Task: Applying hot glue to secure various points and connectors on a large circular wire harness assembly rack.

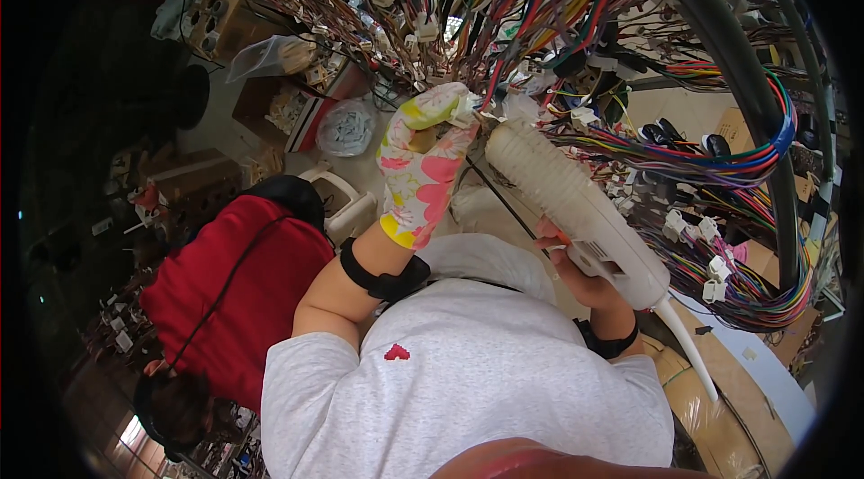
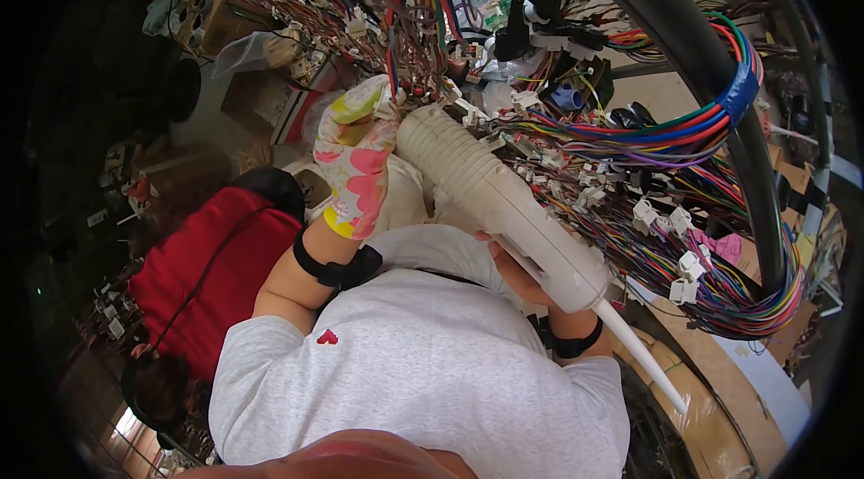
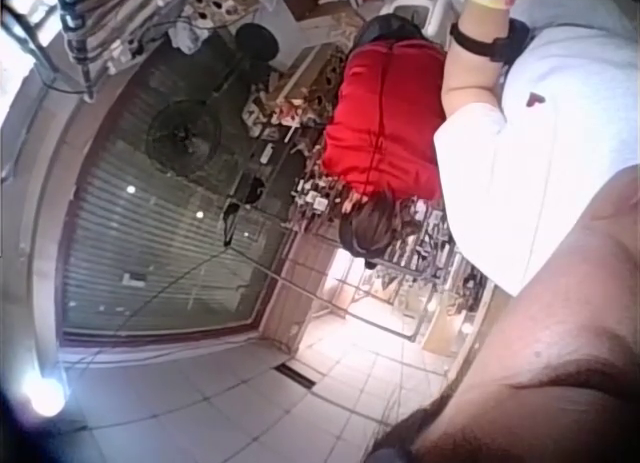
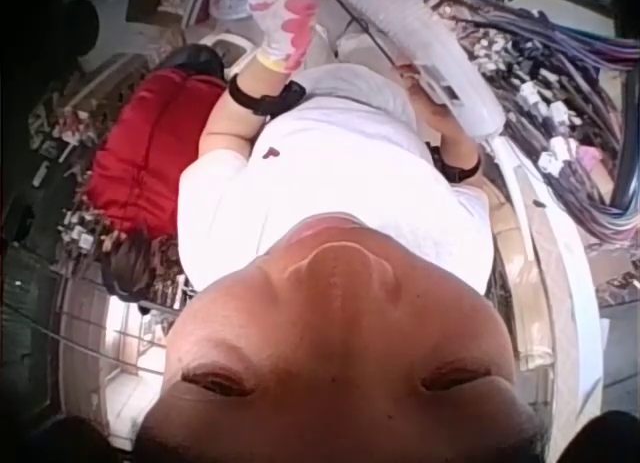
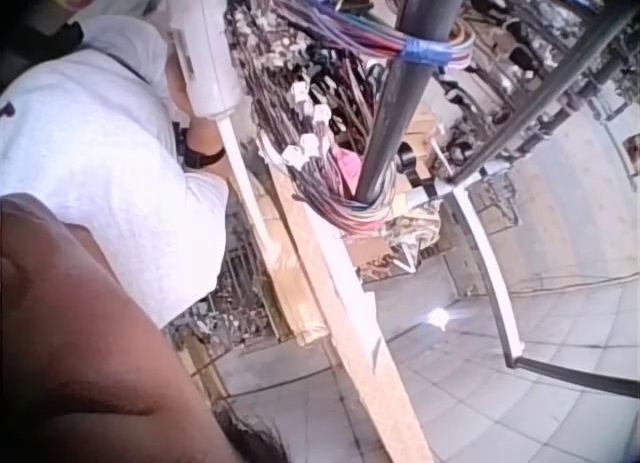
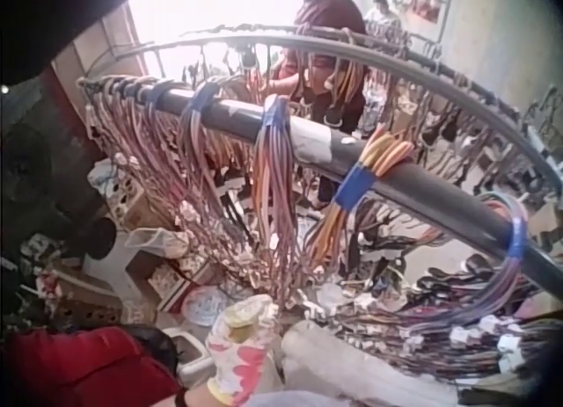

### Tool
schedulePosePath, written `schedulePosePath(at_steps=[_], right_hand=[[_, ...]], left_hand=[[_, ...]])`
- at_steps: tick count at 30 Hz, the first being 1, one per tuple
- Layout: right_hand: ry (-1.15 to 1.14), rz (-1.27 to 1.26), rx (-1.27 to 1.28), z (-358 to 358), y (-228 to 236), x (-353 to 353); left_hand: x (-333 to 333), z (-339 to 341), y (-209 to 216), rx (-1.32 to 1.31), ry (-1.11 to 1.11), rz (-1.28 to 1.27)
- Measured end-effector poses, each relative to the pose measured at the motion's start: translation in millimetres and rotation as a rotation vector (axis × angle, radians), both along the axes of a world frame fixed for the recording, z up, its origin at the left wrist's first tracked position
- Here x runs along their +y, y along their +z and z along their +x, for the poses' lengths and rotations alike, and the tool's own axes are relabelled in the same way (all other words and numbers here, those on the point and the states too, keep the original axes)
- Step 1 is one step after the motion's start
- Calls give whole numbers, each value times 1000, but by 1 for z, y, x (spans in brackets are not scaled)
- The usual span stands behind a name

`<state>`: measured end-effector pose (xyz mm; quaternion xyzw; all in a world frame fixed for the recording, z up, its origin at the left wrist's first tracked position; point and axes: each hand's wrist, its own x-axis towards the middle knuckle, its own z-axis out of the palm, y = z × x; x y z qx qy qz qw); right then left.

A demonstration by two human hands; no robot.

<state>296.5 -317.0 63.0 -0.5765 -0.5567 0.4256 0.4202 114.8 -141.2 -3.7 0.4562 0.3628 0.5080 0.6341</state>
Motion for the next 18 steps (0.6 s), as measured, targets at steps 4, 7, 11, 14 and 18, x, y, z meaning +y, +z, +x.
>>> schedulePosePath(at_steps=[4,7,11,14,18], right_hand=[[12,-27,-22,-1,8,4],[29,-64,-137,-2,8,2],[-20,-106,163,3,4,0],[-122,-202,446,-2,4,-5],[-100,-13,148,-2,-11,-7]], left_hand=[[1,1,-1,-24,-3,18],[1,2,6,-6,-2,2],[-1,3,8,-12,8,-37],[-2,3,9,14,-7,-70],[-2,3,7,35,-5,22]])
